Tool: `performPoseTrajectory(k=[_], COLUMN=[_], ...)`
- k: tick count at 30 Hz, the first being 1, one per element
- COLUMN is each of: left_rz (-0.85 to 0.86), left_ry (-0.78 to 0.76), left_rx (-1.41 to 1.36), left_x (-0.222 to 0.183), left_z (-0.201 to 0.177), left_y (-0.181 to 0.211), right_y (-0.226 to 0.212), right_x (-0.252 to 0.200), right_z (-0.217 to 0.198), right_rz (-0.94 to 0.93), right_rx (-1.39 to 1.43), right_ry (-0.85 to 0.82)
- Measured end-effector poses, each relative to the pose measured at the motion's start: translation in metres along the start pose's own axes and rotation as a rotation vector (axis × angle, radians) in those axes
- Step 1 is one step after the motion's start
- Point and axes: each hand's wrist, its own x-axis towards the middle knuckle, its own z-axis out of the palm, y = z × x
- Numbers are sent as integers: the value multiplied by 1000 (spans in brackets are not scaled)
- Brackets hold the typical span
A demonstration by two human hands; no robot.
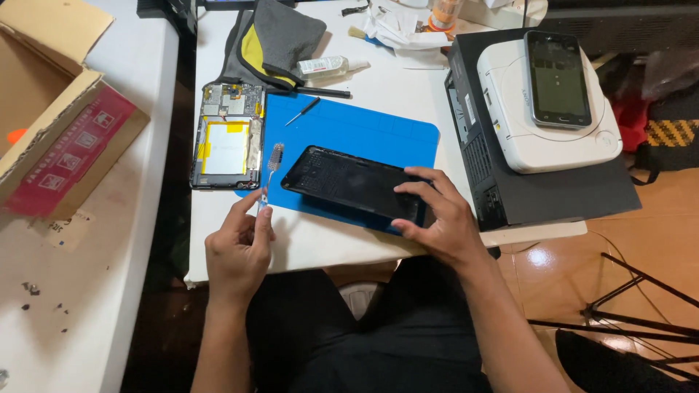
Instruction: Repairing a smartphone by connecting internal components and cleaning the back cover.
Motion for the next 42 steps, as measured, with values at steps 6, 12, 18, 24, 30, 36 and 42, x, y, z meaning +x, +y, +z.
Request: performPoseTrajectory(k=[6, 12, 18, 24, 30, 36, 42], left_rz=[28, 46, 36, 38, 119, 132, 180], left_ry=[10, 14, 23, 56, 69, 73, 113], left_rx=[-58, -66, -11, 36, 88, 238, 343], left_x=[-3, -3, -4, -3, 0, -1, -3], left_z=[0, 1, 4, 7, 4, 4, 13], left_y=[-4, -1, -4, -6, 0, -13, -13], right_y=[1, 30, 54, 20, 11, 3, -12], right_x=[2, -9, 0, 7, 4, 3, 8], right_z=[1, 5, 10, 11, 11, 8, 8], right_rz=[47, 313, 393, 402, 257, -29, 42], right_rx=[229, 589, 434, 397, 157, -211, -434], right_ry=[250, 304, 240, 252, 236, 124, -214])
